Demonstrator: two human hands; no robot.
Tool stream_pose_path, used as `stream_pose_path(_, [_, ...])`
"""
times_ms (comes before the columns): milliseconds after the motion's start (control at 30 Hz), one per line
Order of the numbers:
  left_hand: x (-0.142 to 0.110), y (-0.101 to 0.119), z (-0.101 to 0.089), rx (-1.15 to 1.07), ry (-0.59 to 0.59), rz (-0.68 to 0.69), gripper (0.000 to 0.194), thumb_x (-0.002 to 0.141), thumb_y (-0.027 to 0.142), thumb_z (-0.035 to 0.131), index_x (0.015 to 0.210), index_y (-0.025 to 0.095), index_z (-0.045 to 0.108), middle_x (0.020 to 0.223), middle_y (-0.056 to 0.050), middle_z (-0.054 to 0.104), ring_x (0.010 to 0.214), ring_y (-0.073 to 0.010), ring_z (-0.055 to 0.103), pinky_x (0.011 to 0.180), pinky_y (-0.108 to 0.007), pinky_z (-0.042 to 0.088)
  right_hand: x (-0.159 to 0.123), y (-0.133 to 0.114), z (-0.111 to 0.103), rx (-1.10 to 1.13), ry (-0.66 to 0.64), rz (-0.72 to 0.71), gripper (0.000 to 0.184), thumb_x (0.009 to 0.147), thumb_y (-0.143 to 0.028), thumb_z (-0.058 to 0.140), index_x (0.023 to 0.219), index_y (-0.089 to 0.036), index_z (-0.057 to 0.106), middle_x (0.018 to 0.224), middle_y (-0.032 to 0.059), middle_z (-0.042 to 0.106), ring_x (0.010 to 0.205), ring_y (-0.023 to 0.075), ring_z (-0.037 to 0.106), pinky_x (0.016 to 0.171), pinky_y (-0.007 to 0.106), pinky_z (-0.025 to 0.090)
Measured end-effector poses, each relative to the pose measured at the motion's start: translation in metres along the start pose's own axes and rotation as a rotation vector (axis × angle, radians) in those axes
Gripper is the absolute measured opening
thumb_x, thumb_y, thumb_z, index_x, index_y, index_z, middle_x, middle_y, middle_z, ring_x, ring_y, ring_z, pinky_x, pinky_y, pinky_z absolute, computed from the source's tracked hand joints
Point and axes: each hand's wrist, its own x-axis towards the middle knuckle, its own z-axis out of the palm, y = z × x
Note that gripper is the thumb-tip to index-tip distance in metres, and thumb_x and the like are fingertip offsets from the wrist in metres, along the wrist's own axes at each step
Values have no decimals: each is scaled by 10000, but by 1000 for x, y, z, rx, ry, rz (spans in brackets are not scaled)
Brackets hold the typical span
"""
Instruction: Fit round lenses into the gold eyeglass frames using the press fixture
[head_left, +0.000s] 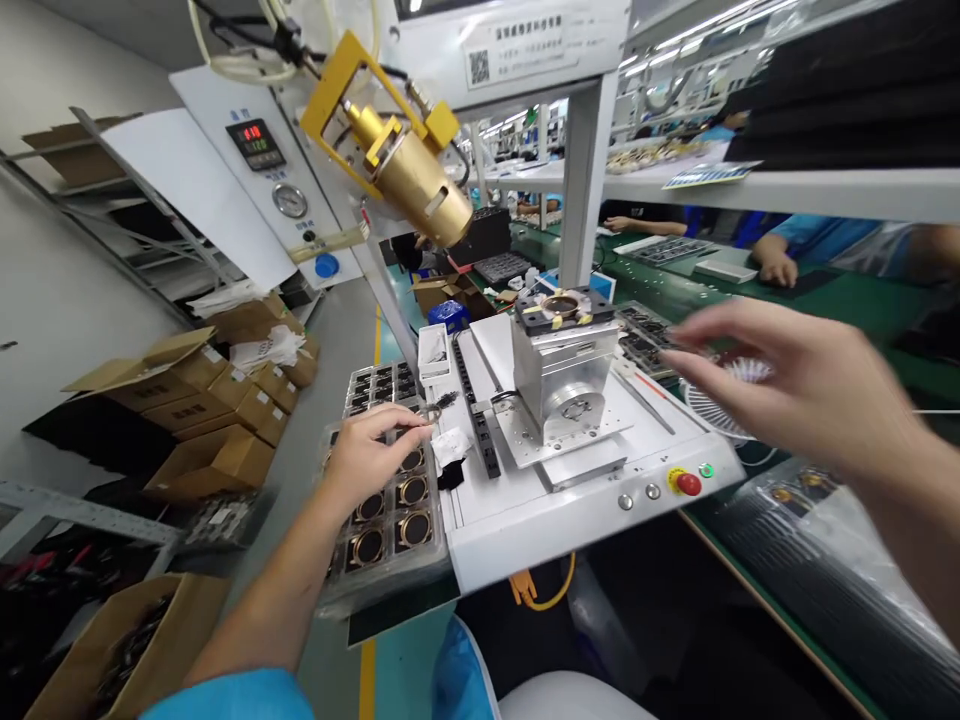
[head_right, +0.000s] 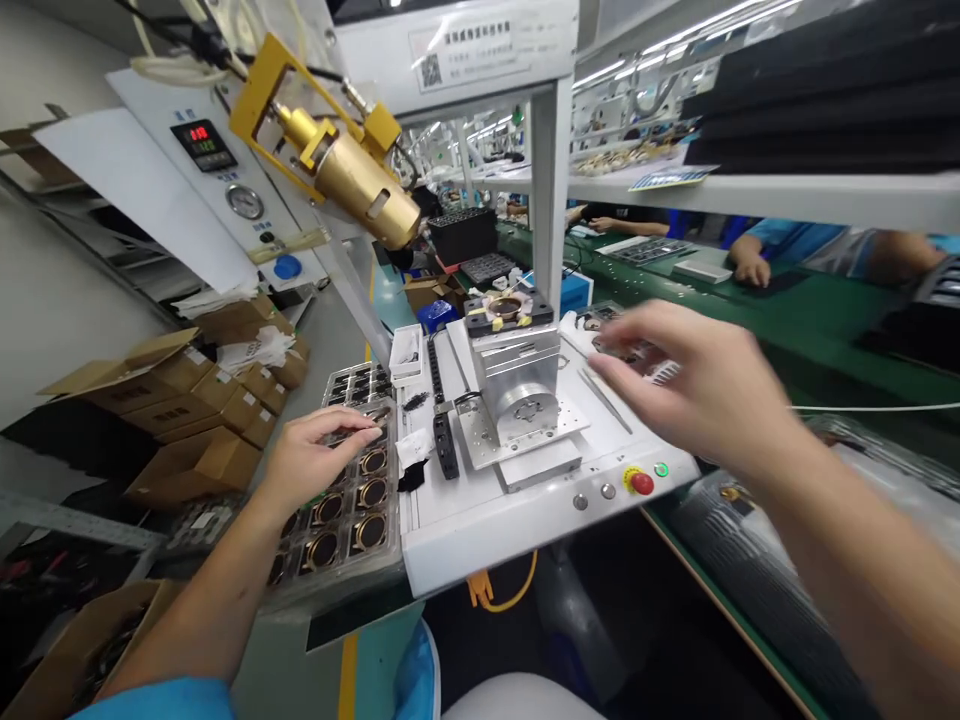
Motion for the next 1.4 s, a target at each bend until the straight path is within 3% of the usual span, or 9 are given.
stream_pose_path(133, [26, 33, 9, -46, 24, 226, 116, 908, 296, 710, 827, 223, 750, 904, -46, 782, 858, -197, 739, 837, -343, 595, 82, 2, 30, 12, -233, -146, 239, 869, -268, 691, 1087, -187, 746, 1156, 104, 725, 1075, 301, 674, 932, 457, 566])
stream_pose_path(300, [59, 62, 13, -67, 104, 376, 96, 906, 276, 714, 839, 209, 729, 1162, -90, 772, 1059, -221, 736, 984, -391, 570, 135, 10, 51, 92, -519, -161, 270, 781, -208, 744, 1049, -201, 784, 942, 0, 760, 859, 206, 706, 888, 361, 572])
stream_pose_path(467, [109, 87, 32, -99, 108, 447, 112, 905, 279, 700, 822, 207, 722, 1126, -80, 802, 1046, -230, 754, 993, -393, 563, 128, 7, 40, 288, -314, -89, 263, 794, -239, 779, 1045, -160, 763, 1037, 51, 772, 977, 228, 712, 985, 414, 564])
stream_pose_path(600, [150, 105, 58, -90, -11, 452, 111, 890, 242, 672, 811, 198, 738, 999, -59, 817, 1004, -231, 755, 929, -360, 560, 98, 8, 28, 469, -33, 14, 337, 835, -350, 765, 1078, -121, 720, 1085, 117, 758, 989, 251, 719, 952, 454, 593])
stream_pose_path(733, [165, 116, 68, -31, -142, 397, 160, 912, 256, 637, 823, 198, 758, 879, -32, 814, 832, -199, 740, 789, -307, 549, 43, 9, 9, 522, 12, 134, 422, 816, -473, 815, 1085, -162, 720, 1121, 116, 749, 1020, 278, 717, 952, 472, 603])
stream_pose_path(933, [150, 107, 65, -46, -266, 431, 369, 868, 458, 740, 1127, 196, 723, 1362, -123, 714, 1291, -311, 648, 1071, -421, 513, -73, 29, -10, 572, -30, 500, 481, 816, -571, 816, 1139, -232, 706, 1158, 118, 747, 1053, 303, 726, 952, 459, 619])
stream_pose_path(1033, [141, 106, 69, 4, -262, 428, 564, 841, 529, 762, 1274, 183, 656, 1507, -158, 600, 1476, -351, 473, 1204, -513, 391, -129, 45, -1, 583, -30, 716, 570, 750, -629, 841, 1109, -213, 687, 1125, 144, 756, 1032, 325, 736, 926, 467, 632])
stream_pose_path(1200, [138, 116, 71, 93, -271, 364, 605, 819, 585, 764, 1271, 197, 657, 1497, -150, 609, 1482, -357, 464, 1213, -493, 393, -189, 60, 28, 603, -65, 922, 628, 709, -629, 838, 1124, -200, 643, 1074, 151, 761, 1052, 342, 732, 946, 479, 621])
stream_pose_path(1400, [142, 107, 61, 73, -365, 410, 691, 853, 560, 739, 1414, 186, 588, 1601, -156, 497, 1554, -350, 342, 1254, -561, 306, -212, 68, 62, 296, -357, 916, 870, 840, -406, 662, 1590, -160, 297, 1012, 88, 763, 856, 283, 732, 853, 448, 576])
